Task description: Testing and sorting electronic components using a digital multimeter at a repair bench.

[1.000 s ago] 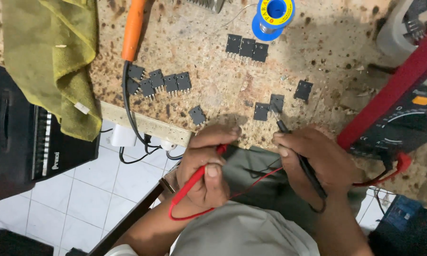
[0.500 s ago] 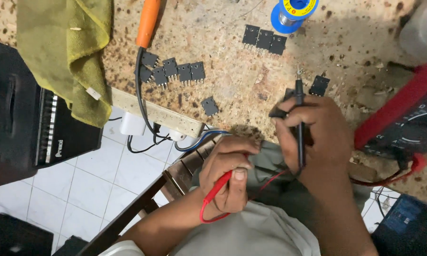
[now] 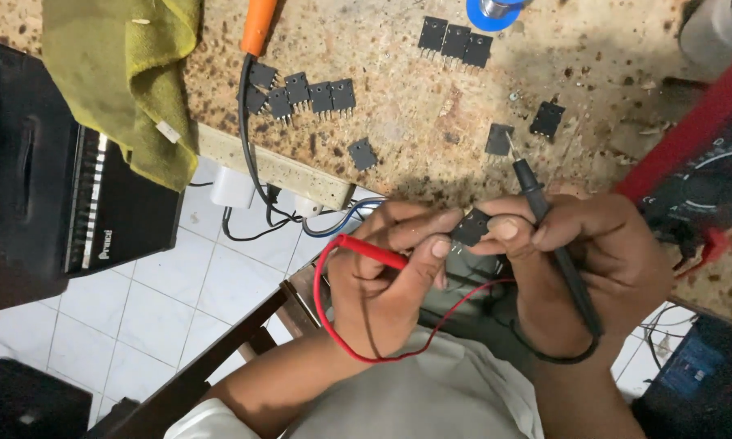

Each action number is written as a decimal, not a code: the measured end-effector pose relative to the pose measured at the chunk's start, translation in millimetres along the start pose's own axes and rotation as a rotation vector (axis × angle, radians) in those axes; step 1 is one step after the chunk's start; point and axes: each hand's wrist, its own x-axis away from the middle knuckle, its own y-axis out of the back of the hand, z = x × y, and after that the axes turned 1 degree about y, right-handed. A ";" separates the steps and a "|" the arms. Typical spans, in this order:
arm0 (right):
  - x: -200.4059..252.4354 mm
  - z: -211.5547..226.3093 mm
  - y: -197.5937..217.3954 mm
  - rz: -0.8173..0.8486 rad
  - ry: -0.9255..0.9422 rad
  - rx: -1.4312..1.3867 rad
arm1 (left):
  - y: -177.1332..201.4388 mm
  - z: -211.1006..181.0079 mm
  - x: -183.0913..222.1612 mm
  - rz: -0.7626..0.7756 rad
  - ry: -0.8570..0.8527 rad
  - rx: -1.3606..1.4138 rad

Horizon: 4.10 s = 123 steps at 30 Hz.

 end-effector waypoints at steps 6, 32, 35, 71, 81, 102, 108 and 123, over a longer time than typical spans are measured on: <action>2.2 19.5 -7.2 0.021 0.153 0.335 | 1.0 -4.4 2.8 0.075 0.064 0.043; 11.5 22.6 -2.9 -0.035 0.130 0.214 | -1.3 -15.3 8.2 0.095 0.071 0.094; 10.9 19.4 -3.4 -0.045 0.127 0.232 | -1.9 -13.5 8.0 0.090 0.067 0.086; 4.2 34.8 -22.9 0.088 0.095 0.258 | 2.5 27.4 16.6 0.492 0.944 1.334; 10.7 30.3 -22.3 0.039 0.111 0.366 | 3.7 31.6 15.9 0.577 1.044 1.403; -15.1 -24.0 9.1 0.004 0.192 0.561 | 5.2 16.8 -43.0 0.009 -0.035 -0.525; -19.9 -25.2 5.4 0.008 0.260 0.798 | 5.6 15.5 -45.6 -0.024 -0.065 -0.480; -13.2 -49.7 15.7 -0.013 0.289 1.036 | 27.6 21.6 -157.6 -0.025 -0.001 -1.033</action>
